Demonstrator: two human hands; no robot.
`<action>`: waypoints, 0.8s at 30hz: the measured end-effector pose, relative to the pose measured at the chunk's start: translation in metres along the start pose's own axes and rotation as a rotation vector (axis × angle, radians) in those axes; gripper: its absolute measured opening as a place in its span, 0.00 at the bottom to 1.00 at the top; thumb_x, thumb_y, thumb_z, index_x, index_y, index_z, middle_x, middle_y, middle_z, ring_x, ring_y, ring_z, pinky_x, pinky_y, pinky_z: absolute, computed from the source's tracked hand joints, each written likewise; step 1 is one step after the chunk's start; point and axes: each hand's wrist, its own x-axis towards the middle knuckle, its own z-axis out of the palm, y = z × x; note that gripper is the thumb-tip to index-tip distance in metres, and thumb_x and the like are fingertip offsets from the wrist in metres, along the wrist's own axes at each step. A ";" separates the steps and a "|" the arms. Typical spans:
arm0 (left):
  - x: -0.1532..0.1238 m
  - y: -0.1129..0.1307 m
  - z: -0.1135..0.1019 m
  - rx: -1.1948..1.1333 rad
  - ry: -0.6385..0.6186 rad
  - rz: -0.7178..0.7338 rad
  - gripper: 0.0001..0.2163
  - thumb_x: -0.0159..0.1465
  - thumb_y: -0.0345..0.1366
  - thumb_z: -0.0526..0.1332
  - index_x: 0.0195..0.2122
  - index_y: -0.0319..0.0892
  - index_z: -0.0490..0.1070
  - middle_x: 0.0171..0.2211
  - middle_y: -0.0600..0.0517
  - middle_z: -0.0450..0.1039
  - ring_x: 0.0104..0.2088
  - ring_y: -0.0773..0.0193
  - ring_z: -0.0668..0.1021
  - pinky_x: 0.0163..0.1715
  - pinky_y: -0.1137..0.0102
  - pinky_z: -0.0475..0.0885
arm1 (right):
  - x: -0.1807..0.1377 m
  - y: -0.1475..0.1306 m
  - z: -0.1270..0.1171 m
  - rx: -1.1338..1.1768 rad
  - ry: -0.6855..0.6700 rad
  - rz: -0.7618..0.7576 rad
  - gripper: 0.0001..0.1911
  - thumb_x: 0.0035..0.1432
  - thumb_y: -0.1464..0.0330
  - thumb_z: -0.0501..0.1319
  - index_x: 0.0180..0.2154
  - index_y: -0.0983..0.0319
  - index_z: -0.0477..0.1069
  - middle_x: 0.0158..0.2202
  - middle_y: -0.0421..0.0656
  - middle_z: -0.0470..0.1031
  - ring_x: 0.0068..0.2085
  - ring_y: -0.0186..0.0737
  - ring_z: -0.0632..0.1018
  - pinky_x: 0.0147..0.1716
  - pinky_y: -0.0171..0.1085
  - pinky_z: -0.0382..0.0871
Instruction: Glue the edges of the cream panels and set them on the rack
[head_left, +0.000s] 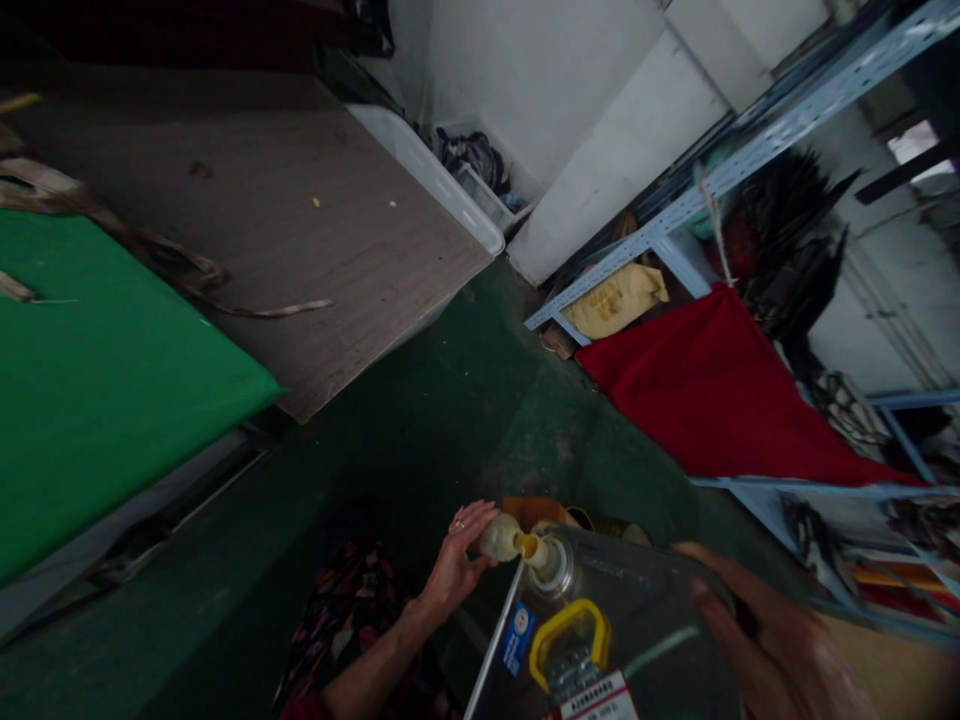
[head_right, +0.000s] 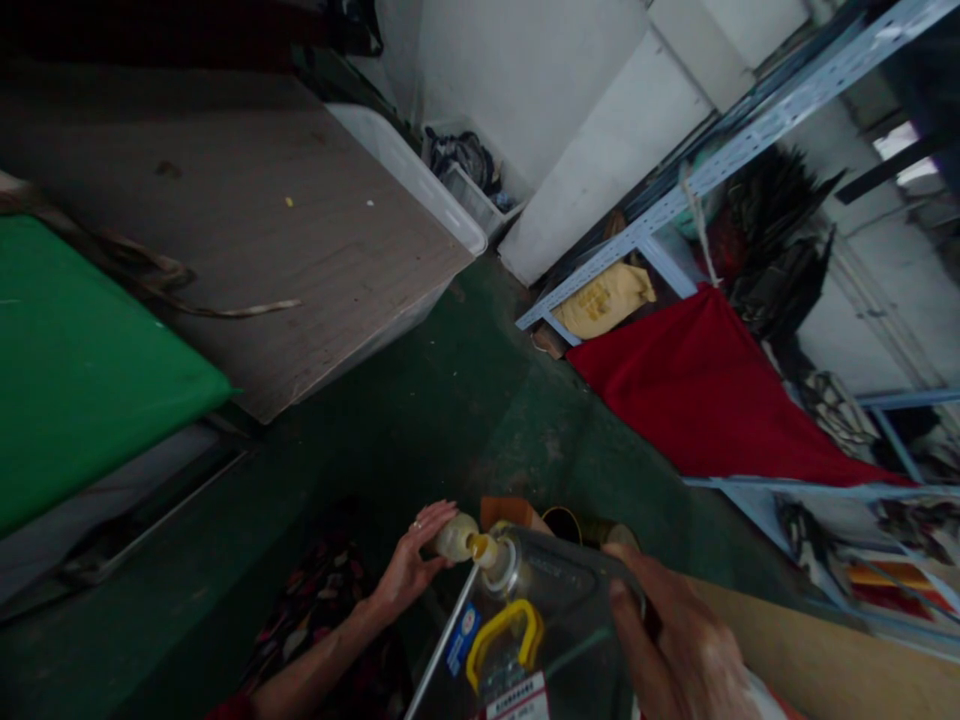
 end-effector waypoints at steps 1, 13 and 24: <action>0.000 0.000 0.000 0.001 0.003 -0.006 0.30 0.51 0.27 0.70 0.56 0.46 0.69 0.57 0.42 0.69 0.60 0.46 0.68 0.61 0.42 0.53 | 0.000 0.000 0.000 0.002 -0.012 -0.013 0.19 0.63 0.55 0.53 0.48 0.55 0.73 0.46 0.42 0.78 0.45 0.43 0.80 0.47 0.36 0.73; 0.000 -0.001 0.002 0.012 0.018 -0.018 0.31 0.49 0.24 0.70 0.55 0.48 0.70 0.57 0.44 0.70 0.60 0.47 0.68 0.61 0.44 0.54 | -0.001 -0.026 -0.005 0.118 -0.018 0.206 0.25 0.61 0.48 0.52 0.48 0.57 0.73 0.49 0.41 0.77 0.50 0.44 0.77 0.56 0.39 0.66; 0.000 0.001 -0.003 -0.008 -0.010 -0.002 0.29 0.51 0.29 0.70 0.56 0.45 0.70 0.58 0.41 0.69 0.60 0.45 0.67 0.61 0.44 0.54 | 0.006 -0.007 -0.008 0.006 -0.073 0.031 0.21 0.61 0.53 0.54 0.47 0.58 0.75 0.44 0.42 0.79 0.44 0.45 0.80 0.46 0.37 0.75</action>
